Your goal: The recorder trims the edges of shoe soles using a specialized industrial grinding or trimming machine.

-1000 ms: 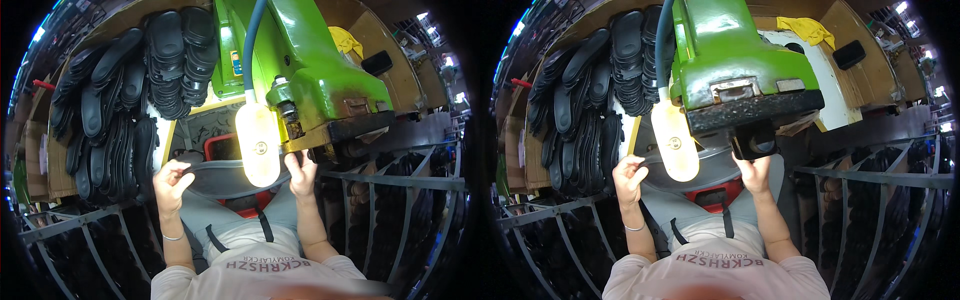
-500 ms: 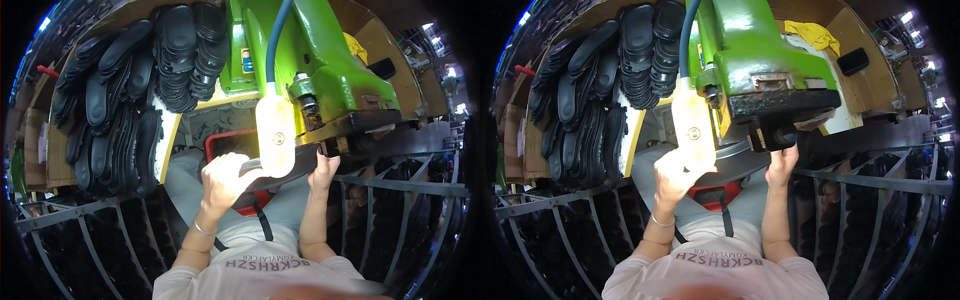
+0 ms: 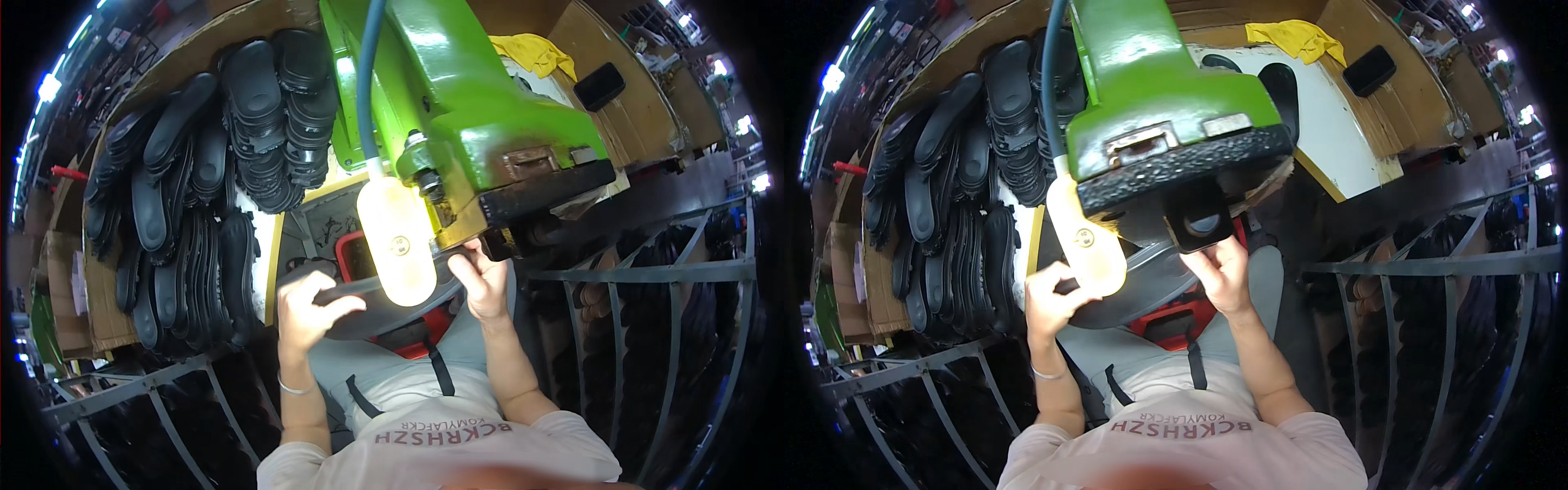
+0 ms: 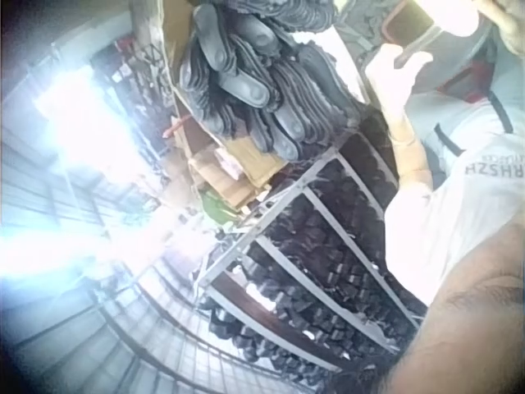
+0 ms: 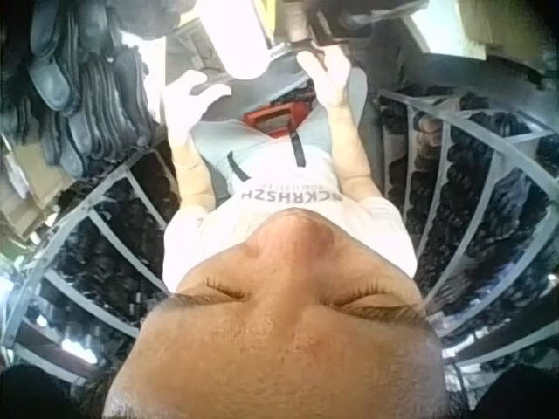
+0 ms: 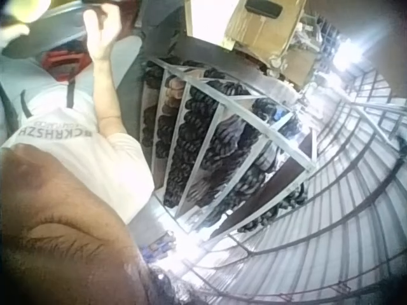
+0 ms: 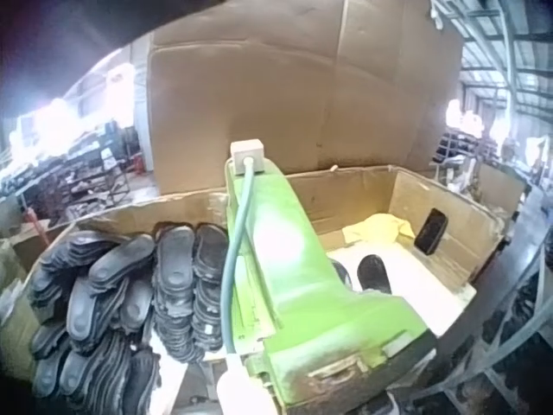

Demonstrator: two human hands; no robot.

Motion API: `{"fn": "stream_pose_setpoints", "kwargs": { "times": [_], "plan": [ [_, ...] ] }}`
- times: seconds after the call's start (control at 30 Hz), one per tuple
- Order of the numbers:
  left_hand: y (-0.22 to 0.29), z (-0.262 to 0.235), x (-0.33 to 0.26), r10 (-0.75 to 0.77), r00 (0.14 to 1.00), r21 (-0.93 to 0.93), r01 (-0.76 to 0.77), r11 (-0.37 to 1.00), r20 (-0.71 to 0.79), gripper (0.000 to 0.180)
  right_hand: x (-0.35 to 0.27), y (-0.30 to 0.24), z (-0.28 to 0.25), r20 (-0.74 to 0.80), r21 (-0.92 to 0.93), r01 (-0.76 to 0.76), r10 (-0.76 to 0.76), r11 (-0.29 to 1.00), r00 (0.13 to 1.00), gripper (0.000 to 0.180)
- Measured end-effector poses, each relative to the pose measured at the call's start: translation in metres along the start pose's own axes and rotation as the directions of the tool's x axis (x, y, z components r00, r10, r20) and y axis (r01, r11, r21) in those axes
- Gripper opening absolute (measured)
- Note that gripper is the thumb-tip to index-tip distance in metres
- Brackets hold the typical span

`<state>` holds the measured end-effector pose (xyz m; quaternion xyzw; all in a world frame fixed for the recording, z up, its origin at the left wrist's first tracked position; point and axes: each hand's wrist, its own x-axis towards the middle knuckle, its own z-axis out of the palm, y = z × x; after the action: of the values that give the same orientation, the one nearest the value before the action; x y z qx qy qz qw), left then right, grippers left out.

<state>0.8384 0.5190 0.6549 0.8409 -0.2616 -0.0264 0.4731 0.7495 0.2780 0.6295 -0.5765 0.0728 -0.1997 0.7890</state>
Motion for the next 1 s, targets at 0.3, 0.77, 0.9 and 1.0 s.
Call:
{"fn": "stream_pose_setpoints", "kwargs": {
  "times": [0.3, 0.77, 0.9, 1.0],
  "plan": [
    [0.013, 0.123, -0.075, -0.026, 0.998, -0.139, 0.018, 0.990, -0.056, 0.027, 0.017, 0.006, 0.012, -0.022, -0.222, 0.023, -0.029, 0.975, 0.999, 0.053],
    [0.015, 0.003, 0.124, 0.448, 0.656, 0.449, -0.182, 0.875, -0.607, 0.033, 0.120, -0.045, -0.146, -0.636, -0.291, 0.305, -0.422, 0.907, 0.646, 0.043],
    [0.005, -0.016, 0.207, 0.448, 0.720, 0.588, -0.068, 0.806, -0.531, 0.056, 0.160, 0.018, -0.149, -0.643, -0.142, -0.010, -0.085, 0.990, 0.761, 0.061],
    [-0.027, -0.003, 0.233, 0.269, 0.840, 0.696, 0.166, 0.699, -0.471, 0.073, 0.154, 0.029, -0.147, -0.620, -0.208, -0.044, -0.097, 0.977, 0.778, 0.060]
  ]
}}
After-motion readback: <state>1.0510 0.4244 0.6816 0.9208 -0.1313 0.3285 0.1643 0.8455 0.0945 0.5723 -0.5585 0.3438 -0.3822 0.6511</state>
